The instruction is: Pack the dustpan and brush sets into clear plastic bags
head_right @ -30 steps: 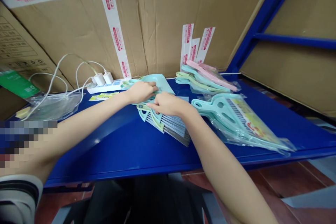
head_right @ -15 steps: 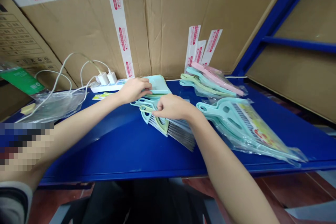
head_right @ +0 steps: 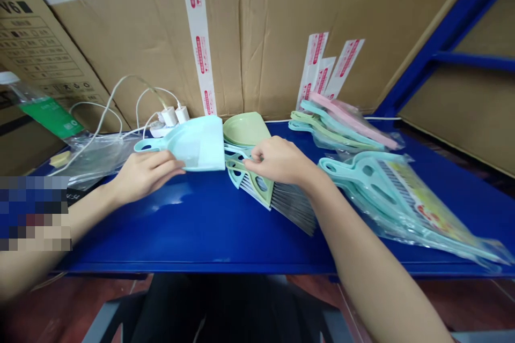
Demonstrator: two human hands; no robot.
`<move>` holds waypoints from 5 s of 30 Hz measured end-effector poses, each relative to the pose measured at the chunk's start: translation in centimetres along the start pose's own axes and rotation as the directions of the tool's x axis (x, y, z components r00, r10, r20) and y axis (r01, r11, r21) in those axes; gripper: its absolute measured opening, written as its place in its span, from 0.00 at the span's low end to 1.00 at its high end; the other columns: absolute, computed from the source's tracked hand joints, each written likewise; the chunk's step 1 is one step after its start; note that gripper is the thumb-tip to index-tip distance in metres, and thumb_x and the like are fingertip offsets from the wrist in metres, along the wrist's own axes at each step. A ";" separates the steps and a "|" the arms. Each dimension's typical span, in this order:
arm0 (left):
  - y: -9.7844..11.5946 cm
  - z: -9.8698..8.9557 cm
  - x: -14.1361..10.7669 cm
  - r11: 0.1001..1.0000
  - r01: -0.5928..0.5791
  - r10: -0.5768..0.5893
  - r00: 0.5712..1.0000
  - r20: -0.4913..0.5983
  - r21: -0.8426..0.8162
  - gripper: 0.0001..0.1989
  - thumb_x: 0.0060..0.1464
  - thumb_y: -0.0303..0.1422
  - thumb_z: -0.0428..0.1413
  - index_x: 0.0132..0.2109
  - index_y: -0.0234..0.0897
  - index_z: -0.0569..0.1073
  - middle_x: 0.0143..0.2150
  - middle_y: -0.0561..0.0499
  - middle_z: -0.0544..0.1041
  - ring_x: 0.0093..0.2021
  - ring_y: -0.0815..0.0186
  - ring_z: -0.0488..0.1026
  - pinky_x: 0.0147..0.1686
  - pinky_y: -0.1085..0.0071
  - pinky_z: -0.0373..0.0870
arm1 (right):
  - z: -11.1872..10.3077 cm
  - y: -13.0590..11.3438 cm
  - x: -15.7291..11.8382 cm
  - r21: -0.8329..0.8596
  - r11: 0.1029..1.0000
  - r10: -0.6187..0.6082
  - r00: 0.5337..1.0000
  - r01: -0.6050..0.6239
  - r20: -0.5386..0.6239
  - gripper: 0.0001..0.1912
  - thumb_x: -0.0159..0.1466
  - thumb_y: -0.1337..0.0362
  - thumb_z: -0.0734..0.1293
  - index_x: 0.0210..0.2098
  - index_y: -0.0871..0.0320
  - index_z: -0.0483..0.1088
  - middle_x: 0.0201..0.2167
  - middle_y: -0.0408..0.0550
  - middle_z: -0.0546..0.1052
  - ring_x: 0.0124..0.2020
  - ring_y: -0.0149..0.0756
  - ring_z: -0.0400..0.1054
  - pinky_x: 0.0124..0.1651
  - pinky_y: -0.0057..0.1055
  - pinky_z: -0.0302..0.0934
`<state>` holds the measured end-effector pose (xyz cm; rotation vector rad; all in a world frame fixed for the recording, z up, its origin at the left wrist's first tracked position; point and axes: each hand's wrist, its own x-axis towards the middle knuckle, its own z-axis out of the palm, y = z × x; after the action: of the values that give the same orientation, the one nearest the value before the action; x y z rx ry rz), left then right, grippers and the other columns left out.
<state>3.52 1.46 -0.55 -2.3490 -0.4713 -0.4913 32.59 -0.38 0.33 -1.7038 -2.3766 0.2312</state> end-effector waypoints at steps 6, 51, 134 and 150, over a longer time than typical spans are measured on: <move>1.0 -2.0 -1.9 0.994 -0.096 0.096 0.995 0.001 -0.052 0.18 0.69 0.24 0.41 0.36 0.36 0.72 0.27 0.54 0.75 0.24 0.69 0.68 0.25 0.73 0.64 | 0.3 -0.3 -0.1 -0.070 0.998 -0.008 0.998 0.004 -0.065 0.22 0.60 0.56 0.59 0.15 0.54 0.47 0.16 0.41 0.59 0.21 0.31 0.51 0.26 0.32 0.42; -2.1 -1.6 -4.3 0.633 0.638 -0.267 0.711 0.651 -0.438 0.21 0.67 0.39 0.43 0.32 0.38 0.74 0.28 0.54 0.78 0.29 0.67 0.75 0.30 0.72 0.64 | 5.7 -7.9 -1.1 -0.350 0.846 -0.490 0.846 0.402 -0.212 0.18 0.67 0.62 0.61 0.22 0.55 0.71 0.19 0.48 0.71 0.30 0.41 0.65 0.35 0.36 0.54; -1.8 0.5 -4.9 -0.060 0.756 0.173 0.651 0.739 -0.652 0.19 0.65 0.43 0.52 0.55 0.34 0.64 0.23 0.61 0.70 0.16 0.74 0.64 0.19 0.78 0.60 | 7.4 -7.7 -0.2 0.244 0.852 -0.506 0.846 0.462 0.166 0.37 0.72 0.44 0.55 0.73 0.53 0.48 0.74 0.55 0.43 0.73 0.49 0.28 0.70 0.60 0.35; -1.8 0.3 -4.7 0.022 0.742 0.139 0.661 0.737 -0.670 0.19 0.66 0.42 0.51 0.57 0.34 0.65 0.24 0.60 0.69 0.19 0.73 0.64 0.21 0.77 0.60 | 7.9 -9.2 -1.2 0.233 0.899 -0.410 0.900 0.371 0.148 0.39 0.71 0.45 0.54 0.72 0.65 0.51 0.73 0.60 0.42 0.73 0.55 0.29 0.68 0.64 0.38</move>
<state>-1.32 1.93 -1.96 -3.8629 -1.5189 -0.0806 22.48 -4.51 -5.09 -1.1254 -2.6660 0.5678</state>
